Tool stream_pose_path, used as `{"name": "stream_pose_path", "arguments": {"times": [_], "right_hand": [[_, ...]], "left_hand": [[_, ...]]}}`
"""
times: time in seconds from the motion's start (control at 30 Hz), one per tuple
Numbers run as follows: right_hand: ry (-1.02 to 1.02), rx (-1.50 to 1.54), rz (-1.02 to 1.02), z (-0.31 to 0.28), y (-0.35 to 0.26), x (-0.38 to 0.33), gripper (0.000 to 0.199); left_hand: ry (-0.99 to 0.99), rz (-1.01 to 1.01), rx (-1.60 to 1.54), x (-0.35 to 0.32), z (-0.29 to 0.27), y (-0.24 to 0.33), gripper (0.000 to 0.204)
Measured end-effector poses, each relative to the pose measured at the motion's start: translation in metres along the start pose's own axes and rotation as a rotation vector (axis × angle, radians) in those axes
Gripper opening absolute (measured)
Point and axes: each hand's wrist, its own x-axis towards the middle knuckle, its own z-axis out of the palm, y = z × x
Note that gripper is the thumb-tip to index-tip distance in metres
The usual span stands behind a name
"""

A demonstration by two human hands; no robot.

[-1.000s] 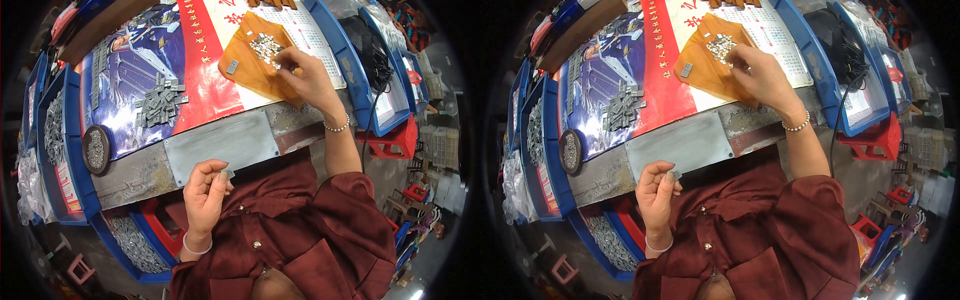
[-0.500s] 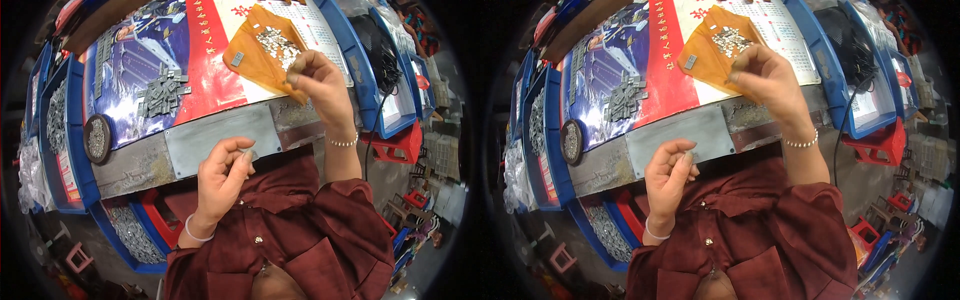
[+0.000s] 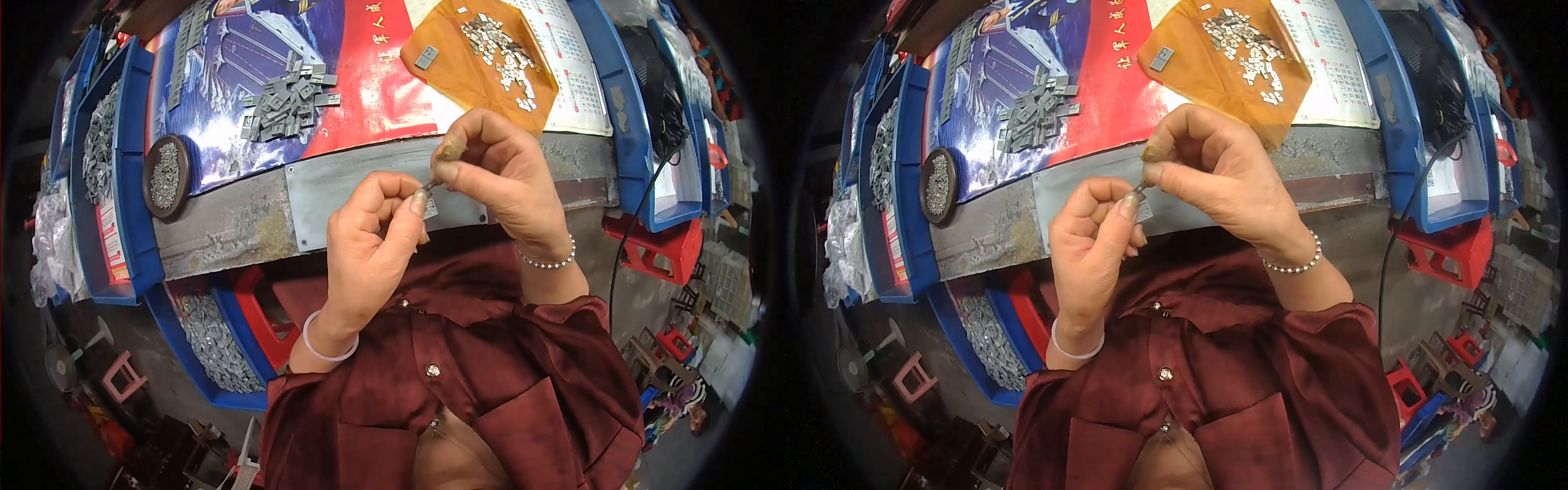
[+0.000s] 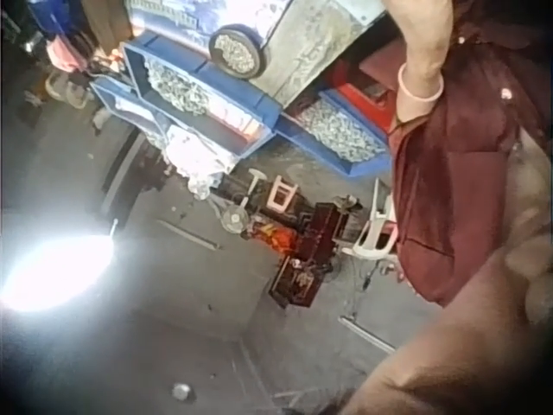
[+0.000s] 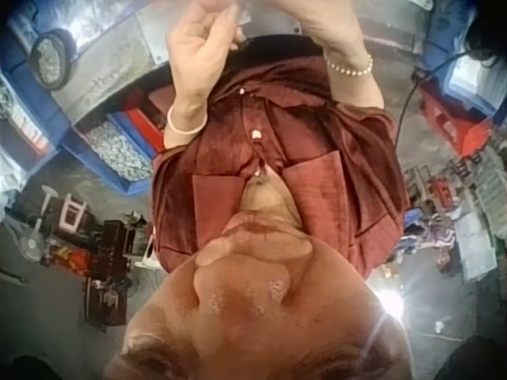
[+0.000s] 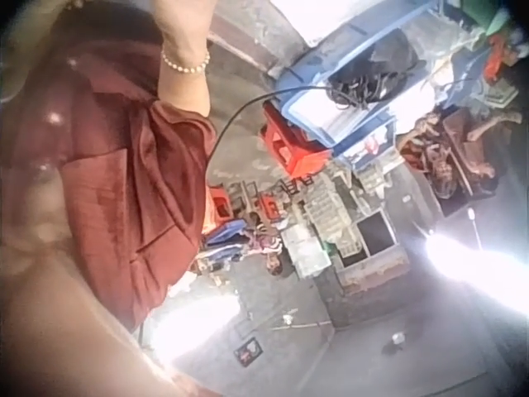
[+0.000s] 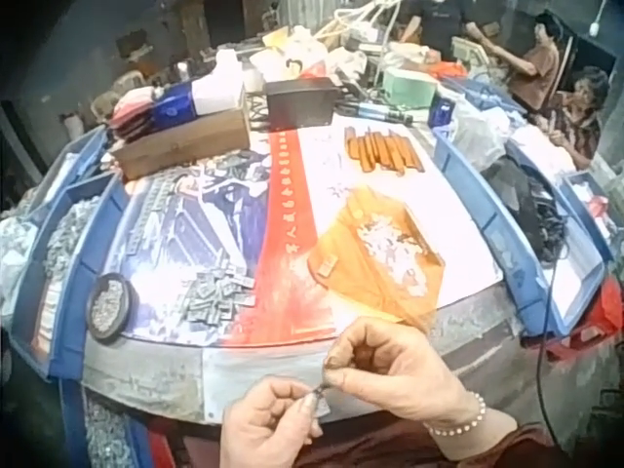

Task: Assembling small metal hardware components by hand at an industrial workstation.

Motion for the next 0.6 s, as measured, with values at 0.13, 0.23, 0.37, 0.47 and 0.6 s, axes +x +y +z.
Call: {"name": "stream_pose_path", "arguments": {"times": [0.13,0.23,0.37,0.47,0.6], "right_hand": [[0.006,0.054,0.072,0.003,0.000,0.000,0.017],[-0.017,0.026,0.058,0.006,0.005,-0.002,0.017],[-0.060,-0.045,-0.004,0.007,0.007,-0.003,0.018],[-0.004,-0.055,-0.002,0.009,0.006,-0.005,0.018],[0.034,-0.106,-0.095,0.015,0.008,-0.009,0.017]], "left_hand": [[-0.005,-0.024,-0.052,-0.001,-0.005,-0.001,0.010],[-0.017,-0.041,-0.071,-0.003,-0.007,-0.004,0.010],[-0.014,-0.021,-0.038,-0.005,-0.008,-0.008,0.010],[0.013,0.006,-0.045,-0.006,-0.008,-0.009,0.012],[0.095,0.145,0.010,-0.005,-0.007,-0.022,0.021]]}}
